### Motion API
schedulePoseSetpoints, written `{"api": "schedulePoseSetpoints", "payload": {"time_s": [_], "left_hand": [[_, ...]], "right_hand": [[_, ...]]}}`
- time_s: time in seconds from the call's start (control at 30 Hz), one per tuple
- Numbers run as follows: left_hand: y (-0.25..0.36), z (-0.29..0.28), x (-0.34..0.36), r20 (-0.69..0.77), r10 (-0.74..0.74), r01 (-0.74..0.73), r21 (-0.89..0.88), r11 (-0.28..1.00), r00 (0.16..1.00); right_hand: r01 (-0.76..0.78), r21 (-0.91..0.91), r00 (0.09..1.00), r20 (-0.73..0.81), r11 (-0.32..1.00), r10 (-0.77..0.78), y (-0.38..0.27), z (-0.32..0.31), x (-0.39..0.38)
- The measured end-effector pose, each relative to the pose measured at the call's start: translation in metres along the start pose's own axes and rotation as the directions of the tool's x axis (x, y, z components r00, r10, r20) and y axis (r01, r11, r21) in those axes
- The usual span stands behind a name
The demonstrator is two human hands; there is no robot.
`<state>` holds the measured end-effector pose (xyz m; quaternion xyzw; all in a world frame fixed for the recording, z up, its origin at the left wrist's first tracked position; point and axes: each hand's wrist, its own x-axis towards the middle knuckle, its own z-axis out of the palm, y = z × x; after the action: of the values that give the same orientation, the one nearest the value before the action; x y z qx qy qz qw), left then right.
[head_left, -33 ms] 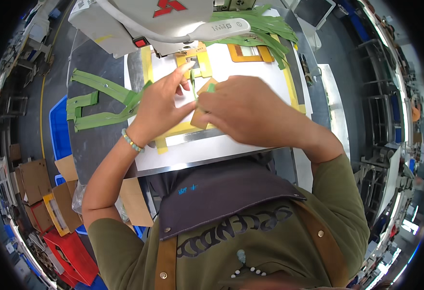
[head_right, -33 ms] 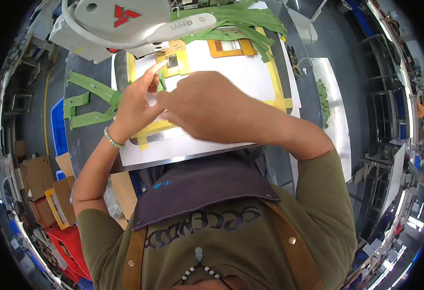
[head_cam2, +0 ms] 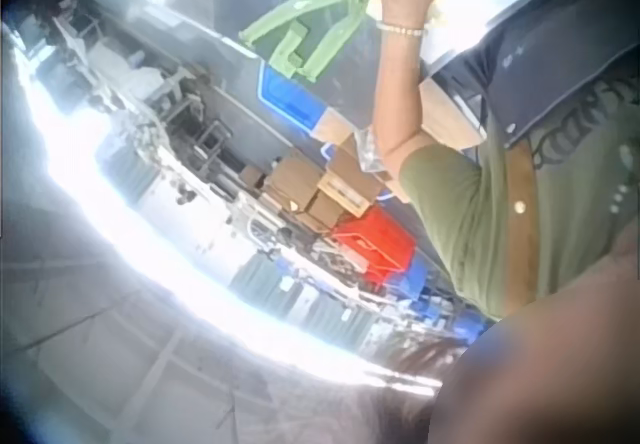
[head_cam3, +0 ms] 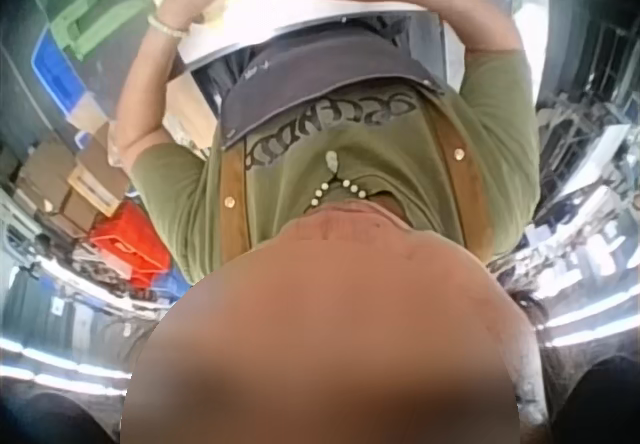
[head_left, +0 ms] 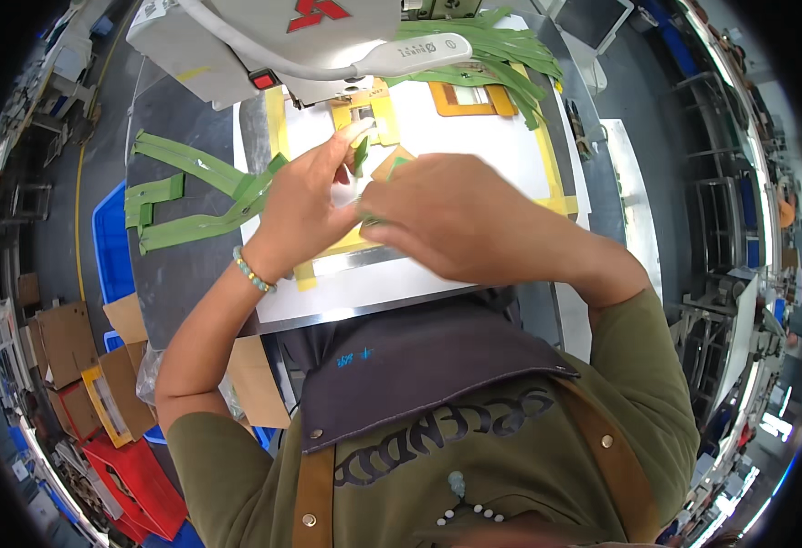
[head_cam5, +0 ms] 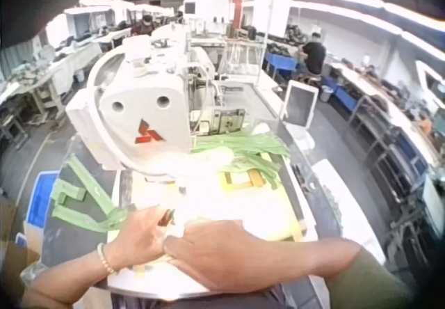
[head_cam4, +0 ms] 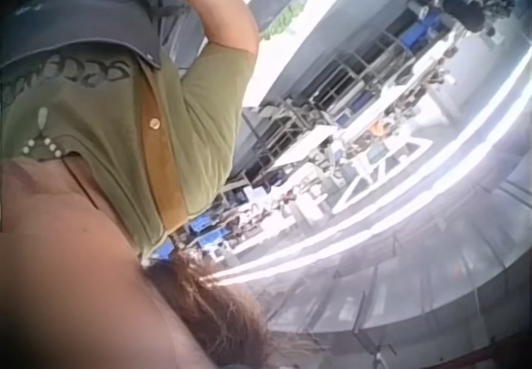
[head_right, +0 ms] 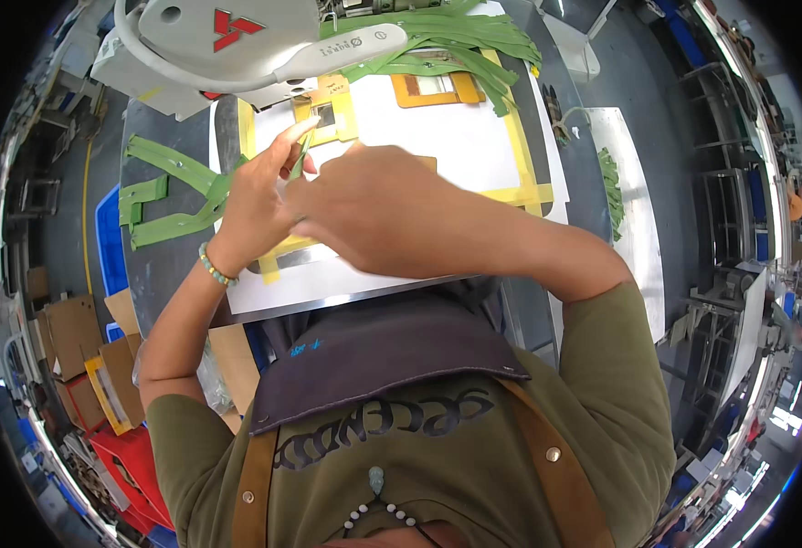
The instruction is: Sewing small leather patches onto a base material using an industrial sewing machine in a workshop.
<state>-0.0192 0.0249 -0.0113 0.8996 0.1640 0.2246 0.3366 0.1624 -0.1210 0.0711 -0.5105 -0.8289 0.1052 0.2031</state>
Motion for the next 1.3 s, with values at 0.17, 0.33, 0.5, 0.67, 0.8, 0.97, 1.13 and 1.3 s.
{"api": "schedulePoseSetpoints", "payload": {"time_s": [0.17,0.33,0.5,0.67,0.8,0.97,1.13,1.3], "left_hand": [[-0.005,-0.014,0.0,-0.151,-0.125,0.06,-0.374,0.926,0.981],[-0.013,-0.026,-0.013,-0.113,-0.025,-0.001,-0.227,0.974,0.993],[-0.01,-0.019,-0.01,-0.025,0.019,-0.023,-0.17,0.985,1.0],[-0.011,-0.012,-0.004,0.063,0.058,-0.053,-0.075,0.996,0.996],[-0.016,-0.004,-0.003,-0.06,-0.038,0.018,-0.292,0.956,0.997],[-0.056,-0.047,-0.018,-0.37,-0.258,0.114,-0.369,0.923,0.893],[-0.149,-0.115,-0.056,-0.569,-0.502,0.123,-0.573,0.81,0.652],[-0.285,-0.201,-0.133,-0.723,-0.308,0.561,0.131,0.818,0.618]], "right_hand": [[0.107,0.205,0.983,-0.167,0.973,-0.072,0.014,0.006,0.003],[-0.284,0.037,0.959,0.007,0.958,0.284,0.063,0.007,0.003],[-0.404,0.269,0.915,0.109,0.874,0.389,0.086,0.048,0.021],[-0.231,-0.158,0.969,-0.131,0.96,0.212,0.115,0.051,0.021],[-0.099,-0.343,0.892,-0.447,0.934,-0.07,0.133,0.057,0.032],[-0.144,-0.288,0.849,-0.527,0.947,-0.031,0.133,0.051,0.025],[-0.293,0.015,0.906,-0.316,0.956,0.282,0.128,0.022,-0.006],[-0.415,0.066,0.901,-0.108,0.907,0.42,0.122,-0.003,-0.038]]}}
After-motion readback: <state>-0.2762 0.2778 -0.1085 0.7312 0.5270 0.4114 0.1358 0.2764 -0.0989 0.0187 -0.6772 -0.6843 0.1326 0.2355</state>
